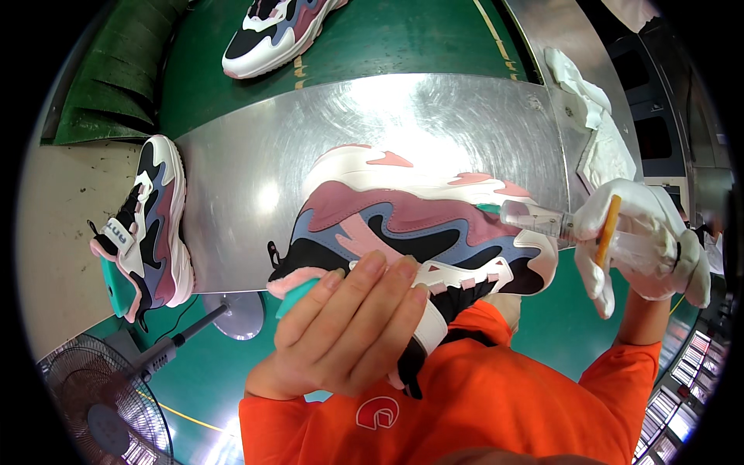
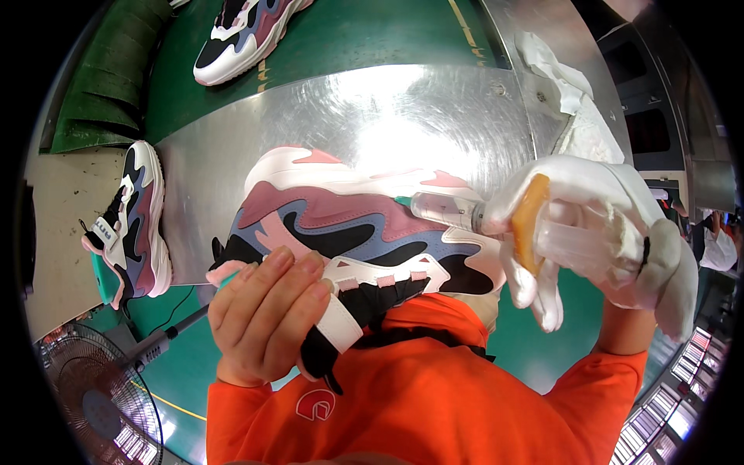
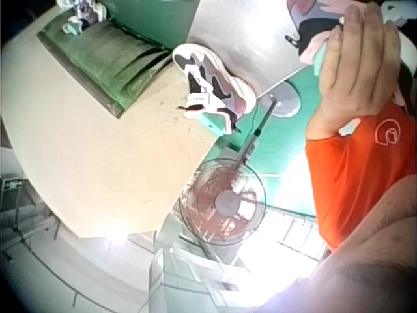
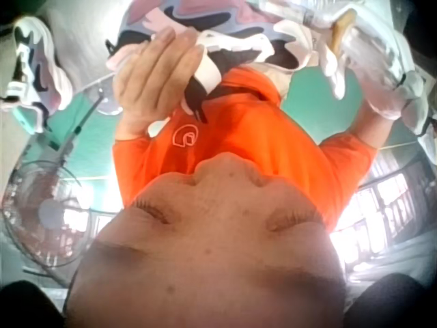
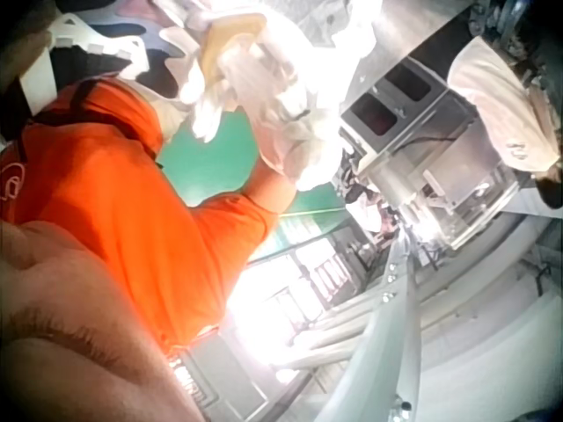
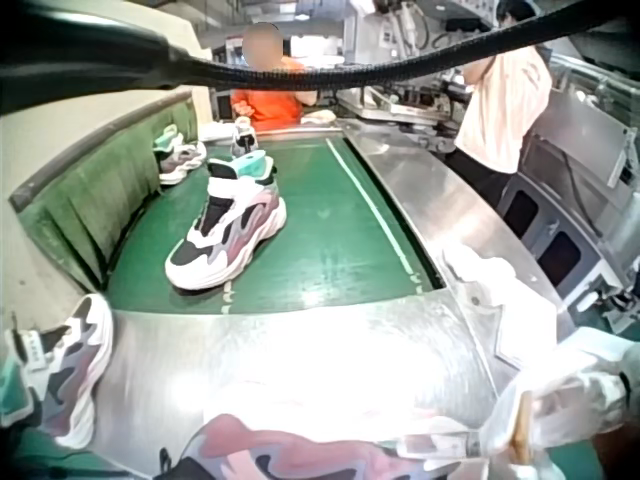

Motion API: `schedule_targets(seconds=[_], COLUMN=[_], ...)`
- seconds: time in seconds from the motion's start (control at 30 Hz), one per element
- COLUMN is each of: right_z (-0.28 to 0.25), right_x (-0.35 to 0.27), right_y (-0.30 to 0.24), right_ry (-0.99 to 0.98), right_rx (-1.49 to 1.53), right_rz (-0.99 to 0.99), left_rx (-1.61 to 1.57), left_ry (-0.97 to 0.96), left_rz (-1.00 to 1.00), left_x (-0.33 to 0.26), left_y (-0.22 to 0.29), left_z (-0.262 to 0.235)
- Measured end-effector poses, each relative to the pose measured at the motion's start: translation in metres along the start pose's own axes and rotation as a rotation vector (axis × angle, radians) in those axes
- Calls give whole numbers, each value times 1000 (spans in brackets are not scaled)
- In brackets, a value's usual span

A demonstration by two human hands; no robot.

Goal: The person uses a syringe to apply glue to the seams of a multi-colored sneaker on a factory assembly line. They rotate the shoe to access different areas and wipe the surface with a cloth. Other workers are visible in the background performing similar tasks.

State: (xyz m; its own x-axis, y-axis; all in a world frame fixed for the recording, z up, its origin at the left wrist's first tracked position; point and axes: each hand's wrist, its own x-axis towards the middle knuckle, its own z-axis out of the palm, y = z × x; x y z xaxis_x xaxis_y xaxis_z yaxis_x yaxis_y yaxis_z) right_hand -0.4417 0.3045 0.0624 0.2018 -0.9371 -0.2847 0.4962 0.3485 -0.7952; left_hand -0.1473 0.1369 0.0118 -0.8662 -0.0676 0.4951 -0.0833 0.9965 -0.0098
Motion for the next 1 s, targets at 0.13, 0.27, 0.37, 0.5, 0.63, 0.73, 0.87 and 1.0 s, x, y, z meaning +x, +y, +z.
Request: schedule_targets(seconds=[0.13,0.27,0.37,0.5,0.63,0.73,0.87,1.0], right_z=[14,13,10,4,-10,-10,7,-10], right_x=[-1,-6,-10,-20,-44,-59,-37,-50], right_y=[-6,-4,0,4,32,60,55,41], right_ry=[150,240,255,311,656,1077,976,272], right_rx=[-61,-111,-139,-178,-135,75,225,-26], right_rz=[-73,-42,-78,-119,-257,-440,-620,-391], left_rx=[-13,-54,-41,-44,-44,-59,-81,-57], left_ry=[21,31,64,54,34,31,26,23], left_rz=[-26,-71,-39,-27,-28,-38,-59,-74], left_x=[0,4,3,4,4,5,5,6], left_y=[1,5,2,0,1,1,2,4], left_z=[1,0,4,3,1,-1,1,1])
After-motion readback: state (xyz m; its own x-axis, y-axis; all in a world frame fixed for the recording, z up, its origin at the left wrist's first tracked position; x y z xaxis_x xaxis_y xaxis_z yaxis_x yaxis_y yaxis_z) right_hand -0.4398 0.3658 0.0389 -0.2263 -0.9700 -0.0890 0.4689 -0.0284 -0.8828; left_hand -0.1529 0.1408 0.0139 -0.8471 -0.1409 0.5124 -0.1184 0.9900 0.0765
